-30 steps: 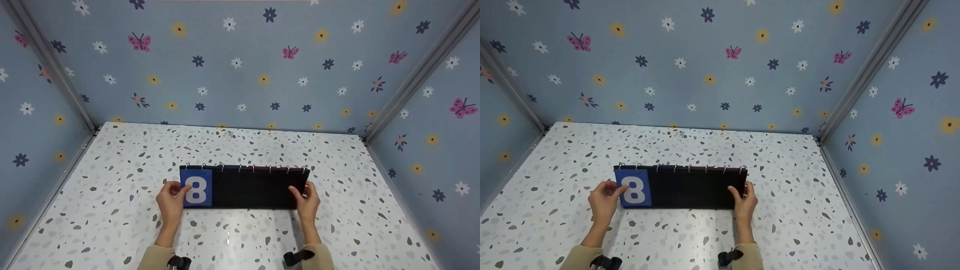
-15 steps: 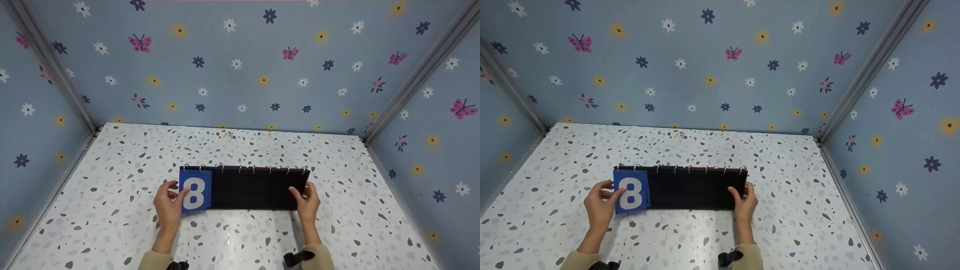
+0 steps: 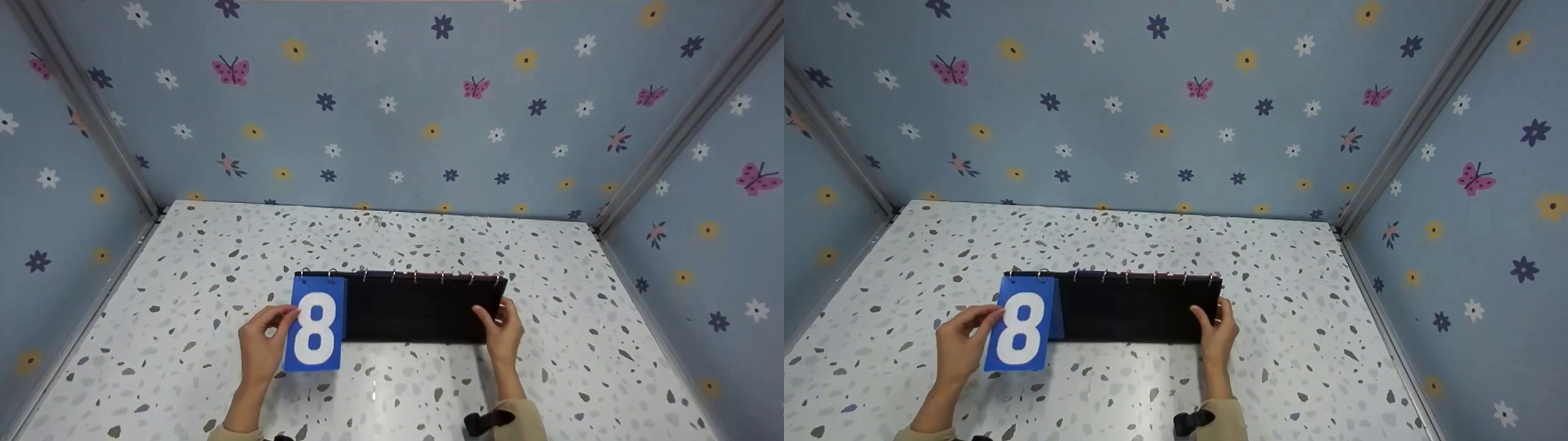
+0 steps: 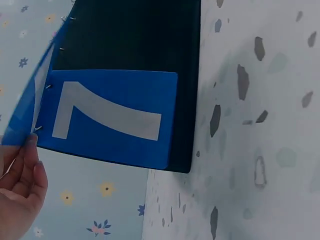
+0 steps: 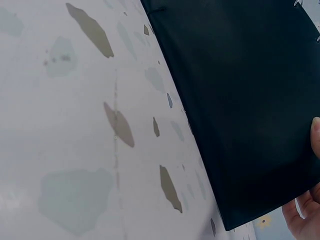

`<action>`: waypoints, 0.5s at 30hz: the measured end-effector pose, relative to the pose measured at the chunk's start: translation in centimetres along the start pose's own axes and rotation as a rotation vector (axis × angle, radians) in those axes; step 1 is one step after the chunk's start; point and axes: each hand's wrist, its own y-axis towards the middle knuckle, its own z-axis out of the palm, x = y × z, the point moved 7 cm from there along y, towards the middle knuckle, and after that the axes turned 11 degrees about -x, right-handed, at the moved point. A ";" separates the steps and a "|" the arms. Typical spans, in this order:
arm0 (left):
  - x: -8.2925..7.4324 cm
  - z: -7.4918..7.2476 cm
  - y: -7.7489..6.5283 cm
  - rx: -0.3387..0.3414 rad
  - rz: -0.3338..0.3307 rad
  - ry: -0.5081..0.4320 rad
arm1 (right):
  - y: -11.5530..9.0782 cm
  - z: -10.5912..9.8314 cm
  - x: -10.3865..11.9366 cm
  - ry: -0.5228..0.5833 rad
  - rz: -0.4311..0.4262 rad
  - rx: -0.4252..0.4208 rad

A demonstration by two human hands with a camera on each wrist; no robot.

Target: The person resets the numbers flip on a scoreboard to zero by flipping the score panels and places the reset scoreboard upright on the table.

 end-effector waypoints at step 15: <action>-4.0 -0.7 1.9 0.090 0.021 -0.252 | -0.1 0.0 0.0 0.010 0.002 0.003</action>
